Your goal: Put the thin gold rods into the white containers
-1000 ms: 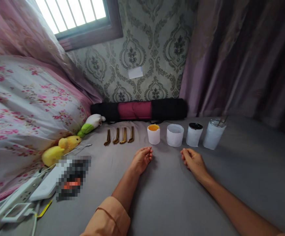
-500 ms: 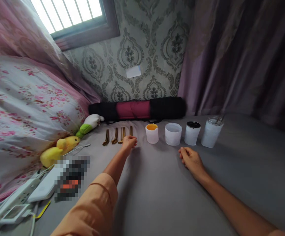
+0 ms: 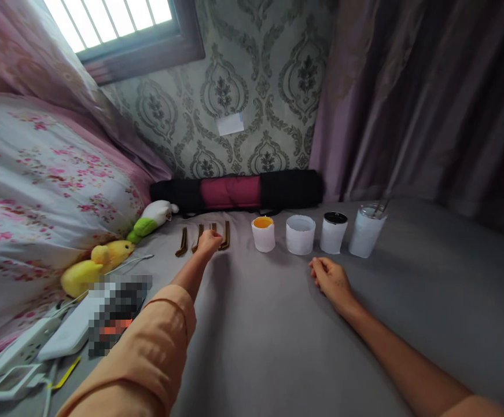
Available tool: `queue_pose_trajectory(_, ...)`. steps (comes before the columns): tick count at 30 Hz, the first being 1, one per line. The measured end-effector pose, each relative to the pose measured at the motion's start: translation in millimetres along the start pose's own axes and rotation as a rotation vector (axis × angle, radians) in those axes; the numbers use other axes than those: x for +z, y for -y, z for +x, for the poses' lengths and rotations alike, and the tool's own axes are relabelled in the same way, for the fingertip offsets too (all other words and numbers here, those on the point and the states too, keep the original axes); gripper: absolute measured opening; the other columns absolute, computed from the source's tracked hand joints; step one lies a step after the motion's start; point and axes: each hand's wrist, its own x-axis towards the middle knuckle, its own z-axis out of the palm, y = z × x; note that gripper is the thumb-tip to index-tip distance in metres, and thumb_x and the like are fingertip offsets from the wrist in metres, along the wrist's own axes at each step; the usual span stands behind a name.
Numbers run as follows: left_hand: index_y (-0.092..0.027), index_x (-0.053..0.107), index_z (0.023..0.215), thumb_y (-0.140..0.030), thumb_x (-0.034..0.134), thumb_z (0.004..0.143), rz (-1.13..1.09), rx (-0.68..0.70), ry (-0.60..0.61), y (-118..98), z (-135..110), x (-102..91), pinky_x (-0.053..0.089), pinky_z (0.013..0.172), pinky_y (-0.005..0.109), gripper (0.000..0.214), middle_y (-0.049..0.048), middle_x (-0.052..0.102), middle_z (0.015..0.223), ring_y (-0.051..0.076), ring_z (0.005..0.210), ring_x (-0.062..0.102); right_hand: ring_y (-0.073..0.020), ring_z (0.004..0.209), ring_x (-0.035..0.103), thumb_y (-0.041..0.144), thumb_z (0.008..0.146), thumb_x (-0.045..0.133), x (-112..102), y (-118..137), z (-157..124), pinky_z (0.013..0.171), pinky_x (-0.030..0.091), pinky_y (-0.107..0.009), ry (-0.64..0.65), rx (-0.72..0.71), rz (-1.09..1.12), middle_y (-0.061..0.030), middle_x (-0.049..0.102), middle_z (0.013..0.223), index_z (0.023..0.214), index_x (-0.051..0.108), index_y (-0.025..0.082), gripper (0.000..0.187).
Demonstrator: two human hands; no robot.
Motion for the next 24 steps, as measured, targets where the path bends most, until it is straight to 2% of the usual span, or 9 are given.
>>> queue_pose_trajectory(7,-0.013,0.064,0.072,-0.017,0.056,0.061,0.091,0.017,-0.036,2,5,-3.5,0.039,0.054,0.025,0.014,0.0082,0.059,0.059,0.020,0.064,0.058,-0.0088,0.041,0.045,0.045,0.076,0.040,0,-3,1,0.038,0.032,-0.020,0.001,0.001,0.000,0.0002,0.052,0.056,0.073,0.056,0.017,0.032)
queue_pose_trajectory(14,-0.013,0.065,0.073,-0.018,0.057,0.061,0.173,0.029,-0.018,1,9,4.0,0.041,0.059,0.023,0.015,0.0083,0.063,0.063,0.019,0.070,0.060,-0.0088,0.041,0.045,0.047,0.078,0.038,0,-3,1,0.038,0.032,-0.019,0.023,0.005,-0.017,-0.0006,0.053,0.058,0.076,0.055,0.015,0.036)
queue_pose_trajectory(24,-0.015,0.065,0.075,-0.023,0.055,0.064,0.264,0.057,0.004,1,13,10.1,0.042,0.066,0.026,0.017,0.0109,0.065,0.080,0.022,0.081,0.059,-0.0087,0.041,0.045,0.045,0.078,0.038,1,0,1,0.038,0.033,-0.020,0.021,0.006,-0.012,0.0000,0.051,0.056,0.075,0.055,0.015,0.034)
